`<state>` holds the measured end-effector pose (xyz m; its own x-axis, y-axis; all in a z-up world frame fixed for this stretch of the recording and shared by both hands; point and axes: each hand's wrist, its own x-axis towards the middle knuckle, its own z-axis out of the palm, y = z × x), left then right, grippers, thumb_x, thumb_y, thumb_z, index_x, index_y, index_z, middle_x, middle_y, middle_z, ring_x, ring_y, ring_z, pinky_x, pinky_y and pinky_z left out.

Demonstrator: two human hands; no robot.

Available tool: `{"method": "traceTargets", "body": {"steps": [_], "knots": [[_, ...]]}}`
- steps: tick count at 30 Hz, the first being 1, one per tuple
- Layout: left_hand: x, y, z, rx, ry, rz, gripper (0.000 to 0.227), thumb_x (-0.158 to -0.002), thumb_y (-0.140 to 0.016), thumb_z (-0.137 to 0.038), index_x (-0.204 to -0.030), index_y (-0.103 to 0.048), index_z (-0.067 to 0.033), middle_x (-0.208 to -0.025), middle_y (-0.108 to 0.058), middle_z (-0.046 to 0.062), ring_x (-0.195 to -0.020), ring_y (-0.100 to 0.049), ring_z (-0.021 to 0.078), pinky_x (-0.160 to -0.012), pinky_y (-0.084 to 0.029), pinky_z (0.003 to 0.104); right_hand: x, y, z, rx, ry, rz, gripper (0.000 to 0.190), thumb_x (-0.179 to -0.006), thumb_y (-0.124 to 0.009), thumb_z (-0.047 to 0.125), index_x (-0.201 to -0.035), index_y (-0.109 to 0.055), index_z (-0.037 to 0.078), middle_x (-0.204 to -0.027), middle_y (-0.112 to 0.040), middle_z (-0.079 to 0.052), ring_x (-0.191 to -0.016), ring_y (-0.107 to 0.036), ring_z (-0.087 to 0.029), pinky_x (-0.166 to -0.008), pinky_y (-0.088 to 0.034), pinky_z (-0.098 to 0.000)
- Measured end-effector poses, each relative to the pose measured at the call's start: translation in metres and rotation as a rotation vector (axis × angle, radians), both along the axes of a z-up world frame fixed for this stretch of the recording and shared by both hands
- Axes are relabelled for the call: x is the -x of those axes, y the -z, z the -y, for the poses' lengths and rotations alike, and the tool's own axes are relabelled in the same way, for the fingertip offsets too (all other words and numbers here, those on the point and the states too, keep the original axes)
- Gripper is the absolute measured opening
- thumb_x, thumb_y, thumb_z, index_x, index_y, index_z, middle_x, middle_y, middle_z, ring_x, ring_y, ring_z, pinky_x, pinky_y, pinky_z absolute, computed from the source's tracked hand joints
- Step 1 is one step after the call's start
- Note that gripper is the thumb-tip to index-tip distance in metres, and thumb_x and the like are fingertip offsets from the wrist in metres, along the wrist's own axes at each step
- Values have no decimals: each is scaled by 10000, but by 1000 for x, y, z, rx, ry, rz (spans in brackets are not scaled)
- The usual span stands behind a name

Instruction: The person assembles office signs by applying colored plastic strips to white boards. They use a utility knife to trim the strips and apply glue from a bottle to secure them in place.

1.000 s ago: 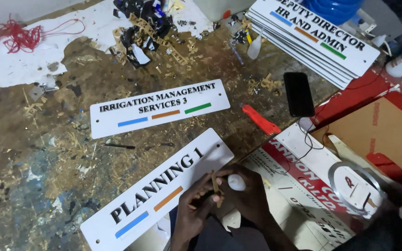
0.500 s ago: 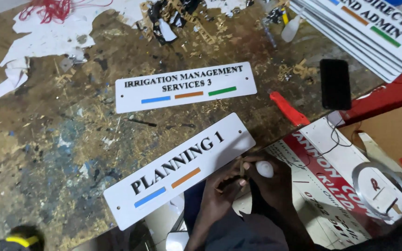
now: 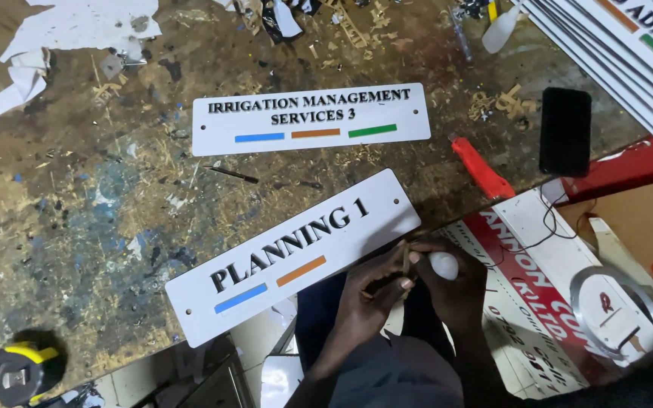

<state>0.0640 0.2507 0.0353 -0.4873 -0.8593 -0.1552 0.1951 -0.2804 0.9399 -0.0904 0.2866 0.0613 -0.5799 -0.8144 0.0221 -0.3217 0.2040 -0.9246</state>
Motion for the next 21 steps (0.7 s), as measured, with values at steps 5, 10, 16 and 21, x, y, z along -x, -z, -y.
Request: {"method": "traceTargets", "body": {"steps": [5, 10, 16, 21], "knots": [[-5, 2, 4, 128, 31, 67, 384, -1025, -810, -306, -1349, -798, -100, -1627, -696, 136, -1480, -675, 264, -1058, -662, 408, 3, -4, 2, 32, -61, -5, 146, -897, -849, 92, -1036, -887, 114, -1179, -908, -41, -1138, -839, -165, -1026, -625, -317], [-8, 0, 7, 86, 38, 49, 285, -1019, -803, -262, -1217, -850, -62, -1647, -668, 193, -1613, -574, 331, -1135, -666, 480, 6, -2, 3, -12, -78, -117, 135, -868, -867, 180, -998, -895, 198, -1019, -926, 43, -983, -853, -116, -891, -615, -297], [-17, 12, 13, 120, 35, 114, 539, -988, -843, -138, -1516, -733, -112, -1636, -694, 131, -1568, -624, 295, -1238, -592, 430, -8, -18, 10, 77, -111, 106, 62, -872, -855, 110, -927, -869, 135, -959, -902, -17, -936, -842, -164, -849, -633, -323], [-21, 13, 14, 94, -44, 22, 335, -959, -877, -240, -1252, -870, -78, -1572, -750, 211, -1603, -598, 332, -1175, -620, 489, -16, 0, 12, 150, -136, 144, 156, -872, -749, -6, -928, -828, 116, -889, -835, -11, -815, -778, -137, -731, -606, -299]]}}
